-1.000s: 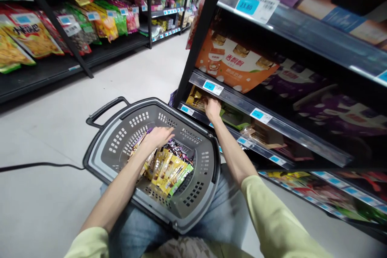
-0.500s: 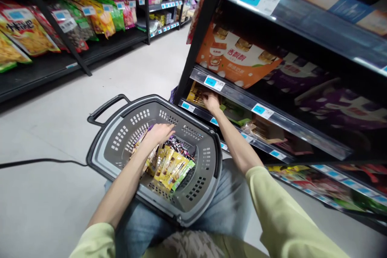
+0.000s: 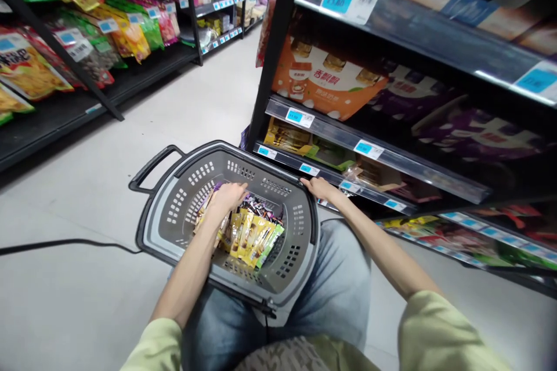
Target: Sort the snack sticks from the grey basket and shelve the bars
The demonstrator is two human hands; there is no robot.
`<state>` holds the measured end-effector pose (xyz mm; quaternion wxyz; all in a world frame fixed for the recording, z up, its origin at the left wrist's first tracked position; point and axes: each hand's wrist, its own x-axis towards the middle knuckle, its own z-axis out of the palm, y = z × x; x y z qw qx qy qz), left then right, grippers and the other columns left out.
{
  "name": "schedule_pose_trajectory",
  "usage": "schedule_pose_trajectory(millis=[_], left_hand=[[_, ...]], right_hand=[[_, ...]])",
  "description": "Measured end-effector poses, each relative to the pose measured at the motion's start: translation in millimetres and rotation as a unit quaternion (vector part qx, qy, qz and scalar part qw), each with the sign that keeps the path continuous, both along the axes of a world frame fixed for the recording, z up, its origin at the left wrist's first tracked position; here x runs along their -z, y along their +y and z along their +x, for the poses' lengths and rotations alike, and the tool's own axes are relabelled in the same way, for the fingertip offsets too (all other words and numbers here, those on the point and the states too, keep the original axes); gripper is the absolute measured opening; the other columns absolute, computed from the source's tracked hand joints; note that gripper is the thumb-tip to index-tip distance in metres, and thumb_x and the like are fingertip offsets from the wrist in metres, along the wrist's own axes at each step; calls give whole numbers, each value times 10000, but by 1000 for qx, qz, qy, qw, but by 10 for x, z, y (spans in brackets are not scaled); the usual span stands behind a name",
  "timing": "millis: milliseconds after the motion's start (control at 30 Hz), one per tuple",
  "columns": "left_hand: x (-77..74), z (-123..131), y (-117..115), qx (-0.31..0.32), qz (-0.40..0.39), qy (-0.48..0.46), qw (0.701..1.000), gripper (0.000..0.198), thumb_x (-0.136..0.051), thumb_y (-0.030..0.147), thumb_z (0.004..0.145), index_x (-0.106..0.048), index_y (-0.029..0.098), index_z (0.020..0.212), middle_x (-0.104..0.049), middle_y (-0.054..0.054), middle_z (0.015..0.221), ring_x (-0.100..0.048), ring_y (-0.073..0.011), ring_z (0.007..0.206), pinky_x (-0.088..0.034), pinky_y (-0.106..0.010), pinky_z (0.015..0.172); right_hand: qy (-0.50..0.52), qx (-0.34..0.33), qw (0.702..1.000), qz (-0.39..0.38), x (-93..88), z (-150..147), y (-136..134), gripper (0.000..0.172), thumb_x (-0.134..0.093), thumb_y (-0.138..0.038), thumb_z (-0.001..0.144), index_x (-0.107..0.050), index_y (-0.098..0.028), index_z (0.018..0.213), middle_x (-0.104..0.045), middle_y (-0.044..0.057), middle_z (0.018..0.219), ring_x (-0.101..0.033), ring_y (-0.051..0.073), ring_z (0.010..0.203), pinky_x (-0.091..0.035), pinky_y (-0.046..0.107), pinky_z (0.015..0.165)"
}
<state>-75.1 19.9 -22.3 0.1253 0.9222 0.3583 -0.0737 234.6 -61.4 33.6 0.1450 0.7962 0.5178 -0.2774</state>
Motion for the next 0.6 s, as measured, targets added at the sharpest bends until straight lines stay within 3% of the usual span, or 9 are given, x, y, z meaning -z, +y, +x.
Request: schedule_pose_trajectory(millis=[100,233,400,600], left_hand=[[-63,42,-39,15,1,10,1000,418,-294,423,1029,-601,159,1131,-737,-171,1028,-734,-282,900,-526,-346,748],[-163,133,-95,36,24,2,999,424,-261,402,1037,-587,148,1130,-733,-166,1018,-736,-296,857,-521,-351,696],[-166,193,-165,58,32,7,998,407,-271,393,1036,-587,148,1109,-732,-170,988,-735,-303,876,-514,-347,701],[-98,196,-125,69,20,19,997,413,-267,402,1034,-590,167,1140,-738,-162,1019,-732,-303,893,-513,-348,700]], right_hand=[[8,28,999,14,22,-61,97,658,-260,-559,1016,-672,-93,1230,-682,276,1176,-742,327,816,-562,366,640],[40,93,995,21,58,-46,168,728,-237,-612,995,-634,-66,1267,-656,290,1207,-739,342,800,-561,369,542],[77,96,991,47,173,13,164,753,-160,-647,983,-600,-154,1343,-583,233,1374,-695,384,1007,-590,406,581],[51,77,995,26,178,-31,334,714,-212,-600,999,-542,-126,1418,-598,269,1342,-726,357,896,-583,470,704]])
